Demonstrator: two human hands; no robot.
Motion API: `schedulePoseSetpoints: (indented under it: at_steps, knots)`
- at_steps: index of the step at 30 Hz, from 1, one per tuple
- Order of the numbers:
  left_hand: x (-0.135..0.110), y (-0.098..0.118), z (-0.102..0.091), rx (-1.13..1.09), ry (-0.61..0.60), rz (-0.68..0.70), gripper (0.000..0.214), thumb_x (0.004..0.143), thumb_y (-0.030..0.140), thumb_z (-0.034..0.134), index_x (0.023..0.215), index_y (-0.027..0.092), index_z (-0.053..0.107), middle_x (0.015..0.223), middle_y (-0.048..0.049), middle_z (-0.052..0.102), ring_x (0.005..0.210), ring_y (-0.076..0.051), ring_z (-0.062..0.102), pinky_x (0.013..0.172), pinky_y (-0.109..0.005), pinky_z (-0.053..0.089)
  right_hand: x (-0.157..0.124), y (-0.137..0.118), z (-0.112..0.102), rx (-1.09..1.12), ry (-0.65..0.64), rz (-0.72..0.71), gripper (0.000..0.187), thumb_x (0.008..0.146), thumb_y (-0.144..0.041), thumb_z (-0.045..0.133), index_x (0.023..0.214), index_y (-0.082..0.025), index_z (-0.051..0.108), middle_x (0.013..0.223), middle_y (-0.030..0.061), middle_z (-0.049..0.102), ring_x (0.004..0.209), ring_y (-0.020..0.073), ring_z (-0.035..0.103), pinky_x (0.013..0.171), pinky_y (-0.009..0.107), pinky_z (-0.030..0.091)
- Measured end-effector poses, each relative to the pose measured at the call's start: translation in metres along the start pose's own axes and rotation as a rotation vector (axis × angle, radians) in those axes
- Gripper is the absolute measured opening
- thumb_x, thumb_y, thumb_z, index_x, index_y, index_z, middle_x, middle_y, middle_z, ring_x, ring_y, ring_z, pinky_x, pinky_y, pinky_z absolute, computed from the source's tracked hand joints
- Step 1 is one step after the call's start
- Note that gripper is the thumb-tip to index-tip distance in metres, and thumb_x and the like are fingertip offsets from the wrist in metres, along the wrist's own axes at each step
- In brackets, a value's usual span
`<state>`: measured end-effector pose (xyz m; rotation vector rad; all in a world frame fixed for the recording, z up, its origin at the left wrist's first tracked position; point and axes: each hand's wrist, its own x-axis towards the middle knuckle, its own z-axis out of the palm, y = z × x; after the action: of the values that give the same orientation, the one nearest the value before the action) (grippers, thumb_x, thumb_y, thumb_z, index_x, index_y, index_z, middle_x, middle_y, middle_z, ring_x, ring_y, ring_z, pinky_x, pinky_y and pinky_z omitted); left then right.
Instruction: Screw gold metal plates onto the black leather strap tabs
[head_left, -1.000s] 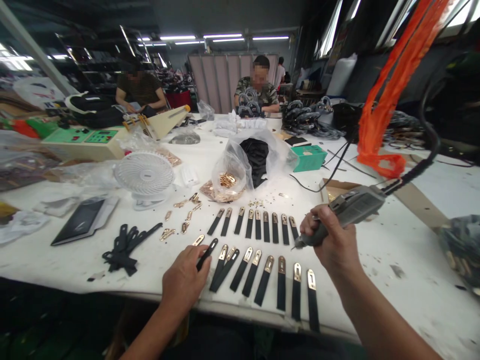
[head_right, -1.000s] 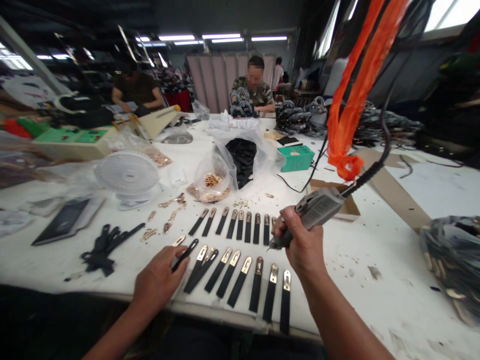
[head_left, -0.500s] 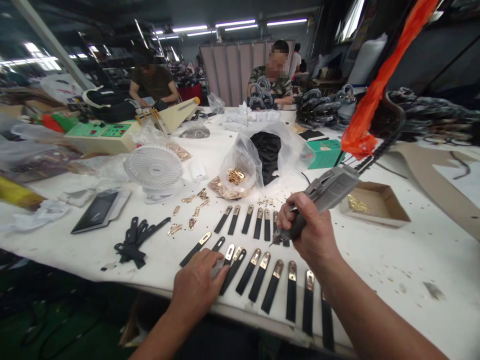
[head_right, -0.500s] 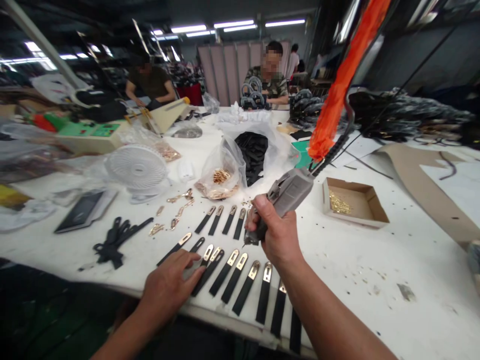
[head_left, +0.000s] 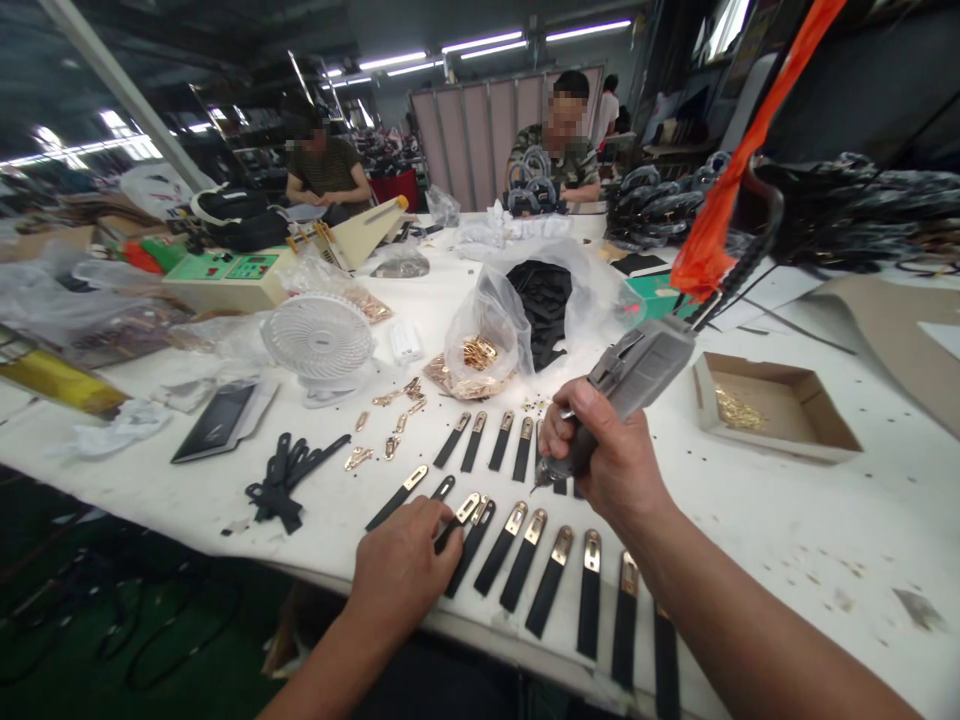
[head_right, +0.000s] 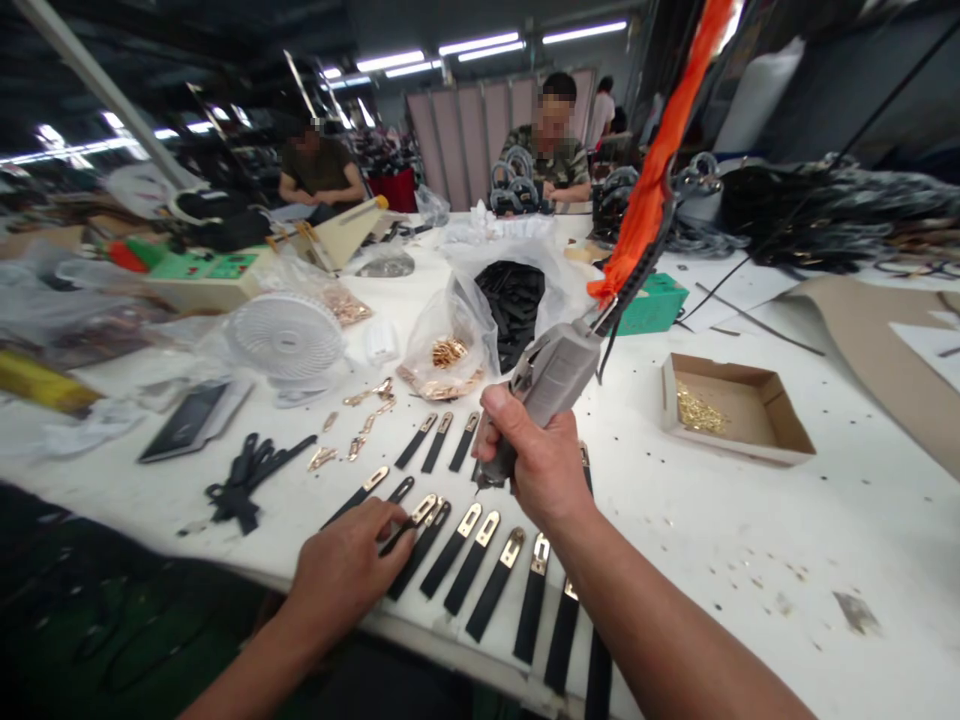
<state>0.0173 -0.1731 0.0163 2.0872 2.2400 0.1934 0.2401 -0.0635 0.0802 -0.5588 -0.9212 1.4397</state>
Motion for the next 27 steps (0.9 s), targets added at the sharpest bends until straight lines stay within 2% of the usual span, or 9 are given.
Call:
schedulePoseSetpoints:
  at_steps: [7,11,14,21,27]
  knots:
    - [0.002,-0.003,0.001,0.06,0.071,0.015,0.009,0.095,0.029,0.065,0.096,0.026,0.073,0.097,-0.002,0.078,0.092,-0.023,0.073,0.07,-0.03,0.047,0.001,-0.001,-0.001,0.038,-0.043,0.006,0.038,0.085,-0.052,0.085,0.079,-0.02,0.066,0.056,-0.0045,0.055,0.048,0.012,0.052,0.049,0.025,0.048]
    - [0.002,-0.003,-0.001,-0.052,0.203,0.054,0.014,0.096,0.034,0.064,0.101,0.026,0.075,0.09,-0.0016,0.075,0.082,-0.02,0.072,0.071,-0.029,0.051,-0.001,-0.004,0.001,0.108,-0.046,0.033,0.036,0.086,-0.051,0.084,0.079,-0.02,0.066,0.056,-0.0051,0.054,0.048,0.0112,0.051,0.051,0.025,0.049]
    - [0.001,0.011,-0.005,-0.258,0.262,0.112,0.019,0.096,0.04,0.067,0.105,0.026,0.076,0.085,-0.0011,0.073,0.077,-0.018,0.071,0.074,-0.029,0.055,-0.002,-0.006,0.004,0.15,-0.024,0.033,0.037,0.084,-0.051,0.086,0.078,-0.02,0.066,0.056,-0.006,0.053,0.047,0.0107,0.051,0.051,0.025,0.05]
    - [0.008,0.06,-0.011,-0.545,0.221,0.142,0.009,0.088,0.034,0.08,0.093,0.027,0.08,0.083,-0.0005,0.074,0.076,-0.017,0.07,0.073,-0.028,0.057,-0.007,-0.006,0.005,0.171,-0.018,0.051,0.037,0.084,-0.051,0.085,0.079,-0.02,0.066,0.056,-0.0055,0.053,0.047,0.0118,0.052,0.047,0.025,0.048]
    - [0.01,0.069,-0.013,-0.616,0.24,0.182,0.013,0.092,0.033,0.077,0.081,0.026,0.08,0.08,-0.0014,0.074,0.075,-0.017,0.071,0.071,-0.029,0.056,-0.012,-0.004,0.007,0.162,-0.018,0.063,0.036,0.086,-0.05,0.084,0.081,-0.019,0.067,0.056,-0.0051,0.053,0.047,0.0118,0.053,0.047,0.025,0.048]
